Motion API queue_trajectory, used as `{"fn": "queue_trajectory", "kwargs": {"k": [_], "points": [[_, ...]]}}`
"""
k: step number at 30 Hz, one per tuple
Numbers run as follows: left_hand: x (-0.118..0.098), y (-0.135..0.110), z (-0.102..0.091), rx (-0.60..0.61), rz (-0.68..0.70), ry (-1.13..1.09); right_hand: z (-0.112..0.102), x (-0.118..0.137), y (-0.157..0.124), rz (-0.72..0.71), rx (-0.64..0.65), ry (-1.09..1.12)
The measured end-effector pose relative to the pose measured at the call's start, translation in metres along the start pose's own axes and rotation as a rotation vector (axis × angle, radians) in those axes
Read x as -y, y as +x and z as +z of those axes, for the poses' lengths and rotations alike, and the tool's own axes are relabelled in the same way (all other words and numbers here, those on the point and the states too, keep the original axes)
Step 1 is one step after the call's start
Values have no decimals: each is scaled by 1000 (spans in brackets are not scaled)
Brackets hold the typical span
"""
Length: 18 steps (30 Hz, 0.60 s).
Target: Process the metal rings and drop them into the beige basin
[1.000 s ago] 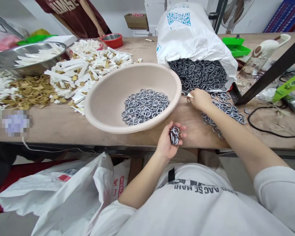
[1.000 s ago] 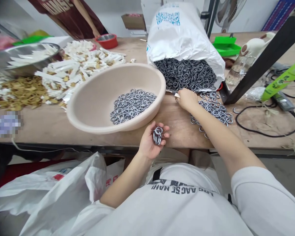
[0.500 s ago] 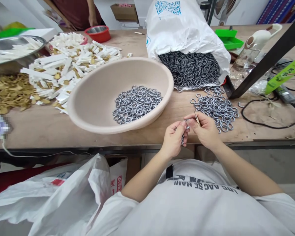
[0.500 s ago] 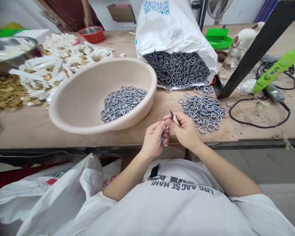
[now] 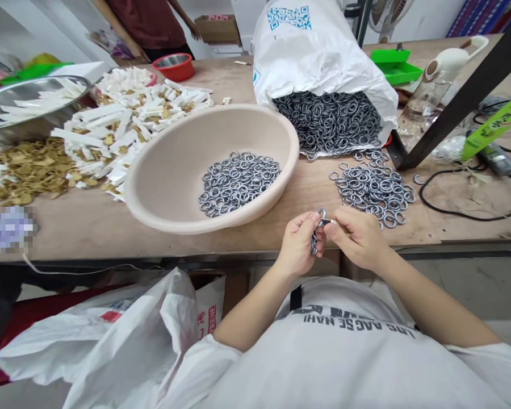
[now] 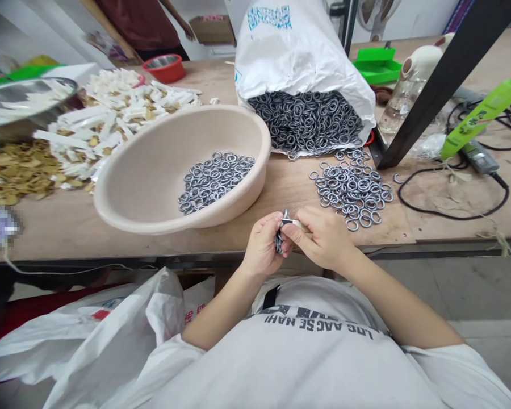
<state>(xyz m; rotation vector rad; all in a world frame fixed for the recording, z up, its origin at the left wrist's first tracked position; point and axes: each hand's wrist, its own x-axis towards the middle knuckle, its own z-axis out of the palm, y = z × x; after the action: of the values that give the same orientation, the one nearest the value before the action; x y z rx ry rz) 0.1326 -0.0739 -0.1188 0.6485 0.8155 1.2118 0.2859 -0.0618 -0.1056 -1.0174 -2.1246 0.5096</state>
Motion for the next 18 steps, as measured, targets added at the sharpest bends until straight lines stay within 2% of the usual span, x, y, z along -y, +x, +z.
{"fn": "queue_trajectory", "kwargs": {"k": [18], "points": [[-2,0,3,52,-10,10,-4,3,-3,17,-14,34]]}}
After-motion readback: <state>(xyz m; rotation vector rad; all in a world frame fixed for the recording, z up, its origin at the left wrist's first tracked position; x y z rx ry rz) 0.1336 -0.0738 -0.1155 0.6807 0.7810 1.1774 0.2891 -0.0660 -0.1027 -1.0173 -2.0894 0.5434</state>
